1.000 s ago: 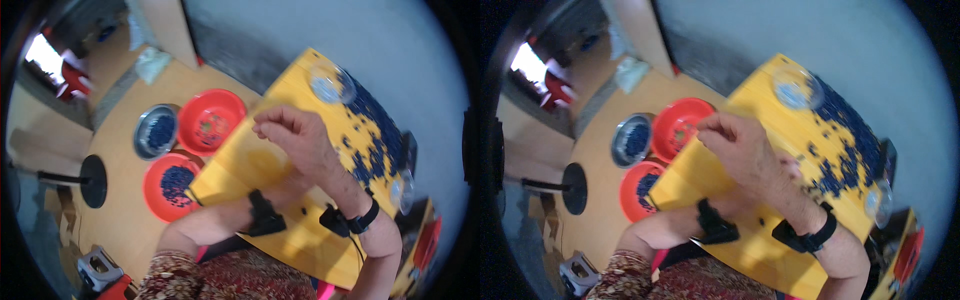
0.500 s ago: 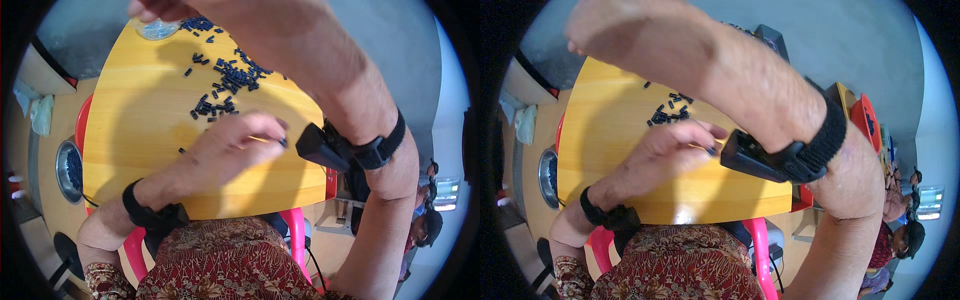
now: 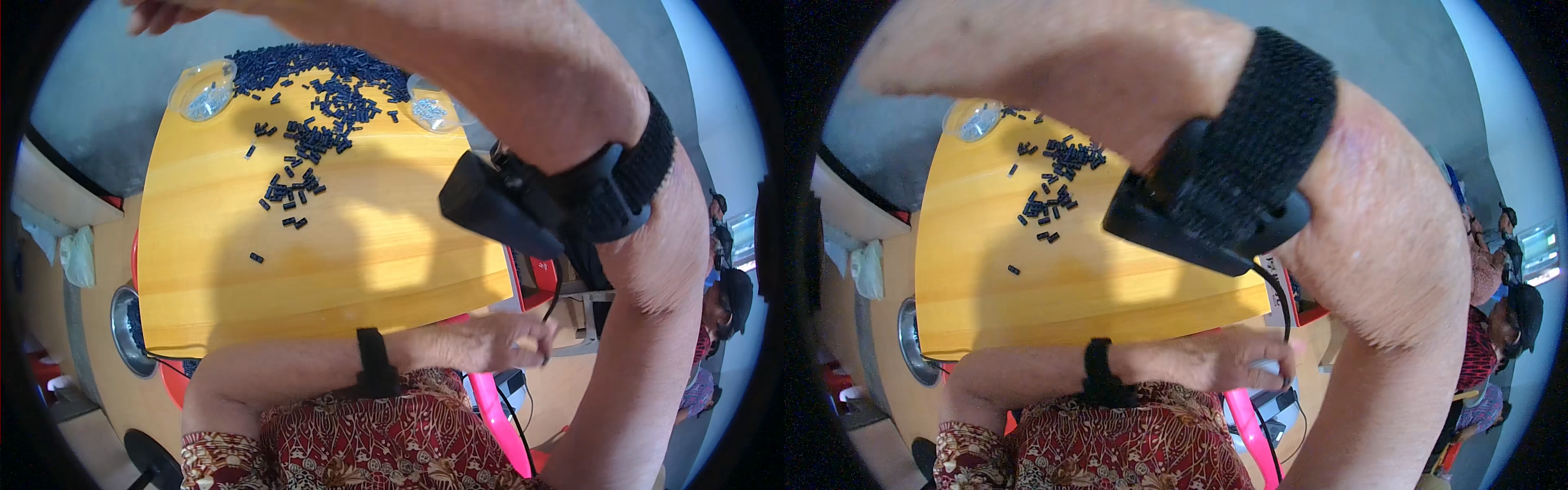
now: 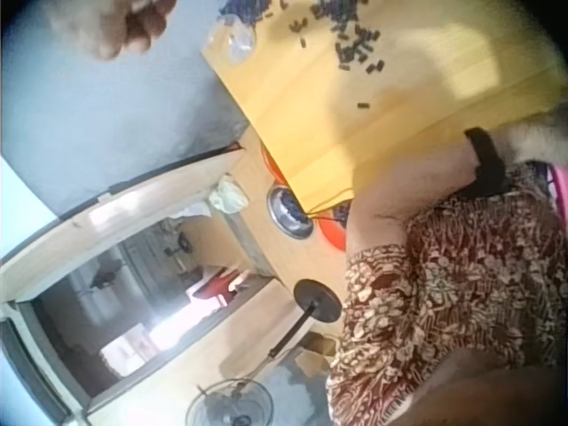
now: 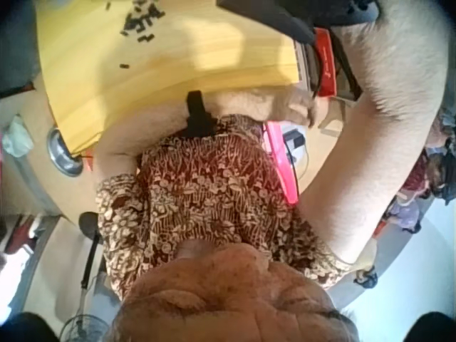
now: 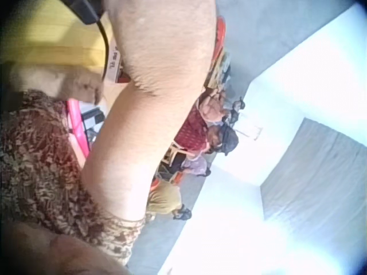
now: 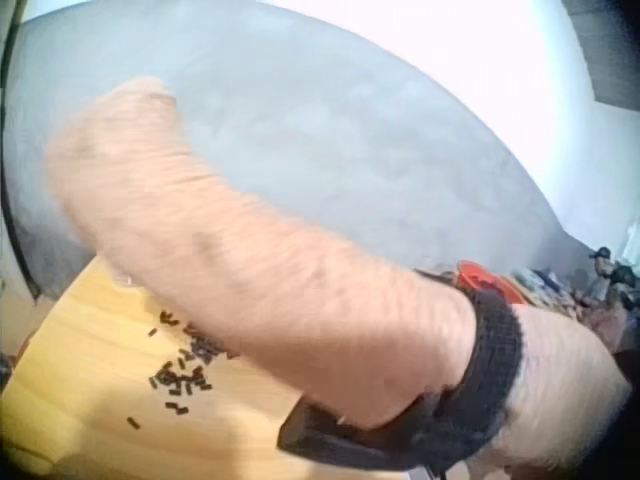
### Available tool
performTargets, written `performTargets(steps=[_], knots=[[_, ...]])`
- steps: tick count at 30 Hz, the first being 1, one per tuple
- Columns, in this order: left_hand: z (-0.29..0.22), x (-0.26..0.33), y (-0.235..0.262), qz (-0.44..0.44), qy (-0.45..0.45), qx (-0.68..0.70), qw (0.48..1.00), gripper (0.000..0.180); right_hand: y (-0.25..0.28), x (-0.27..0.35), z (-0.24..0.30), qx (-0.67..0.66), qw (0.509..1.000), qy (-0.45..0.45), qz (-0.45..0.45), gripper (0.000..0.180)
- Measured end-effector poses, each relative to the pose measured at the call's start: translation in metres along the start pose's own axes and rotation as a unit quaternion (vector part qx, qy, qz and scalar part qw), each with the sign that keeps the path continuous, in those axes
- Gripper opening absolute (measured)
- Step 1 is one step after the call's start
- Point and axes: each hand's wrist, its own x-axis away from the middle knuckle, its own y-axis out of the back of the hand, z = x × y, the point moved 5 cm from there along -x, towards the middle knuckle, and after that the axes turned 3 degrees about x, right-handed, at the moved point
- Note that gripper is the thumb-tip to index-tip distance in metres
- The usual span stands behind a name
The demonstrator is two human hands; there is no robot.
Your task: Assembling small black plastic components by fitting two pieces together manually at a table.
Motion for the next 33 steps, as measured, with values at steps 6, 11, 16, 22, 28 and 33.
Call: performTargets(steps=[6, 11, 16, 22, 28, 33], knots=[[-0.043, 0.055, 0.034, 0.013, 0.128, -0.01, 0.992, 0.018, 0.079, 0.047, 0.066, 0.196, 0.956, -0.218, 0.001, 0.009], [-0.082, 0.118, 0.087, -0.169, 0.174, -0.121, 0.963, 0.015, 0.052, 0.052, 0.069, 0.175, 0.93, -0.313, -0.08, 0.015], [-0.078, 0.09, 0.096, -0.246, 0.131, -0.078, 0.957, 0.015, 0.064, 0.069, 0.088, 0.236, 0.916, -0.316, -0.075, 0.021], [-0.059, 0.049, 0.121, -0.307, 0.142, -0.234, 0.912, 0.024, 0.076, 0.17, 0.081, 0.259, 0.913, -0.292, -0.118, 0.017], [-0.066, 0.043, 0.113, -0.311, 0.061, -0.446, 0.837, 0.018, 0.097, 0.211, 0.107, 0.31, 0.888, -0.275, -0.201, 0.015], [-0.032, 0.065, 0.085, -0.29, 0.125, -0.368, 0.874, 0.014, 0.085, 0.244, 0.11, 0.22, 0.894, -0.345, -0.184, 0.012]])
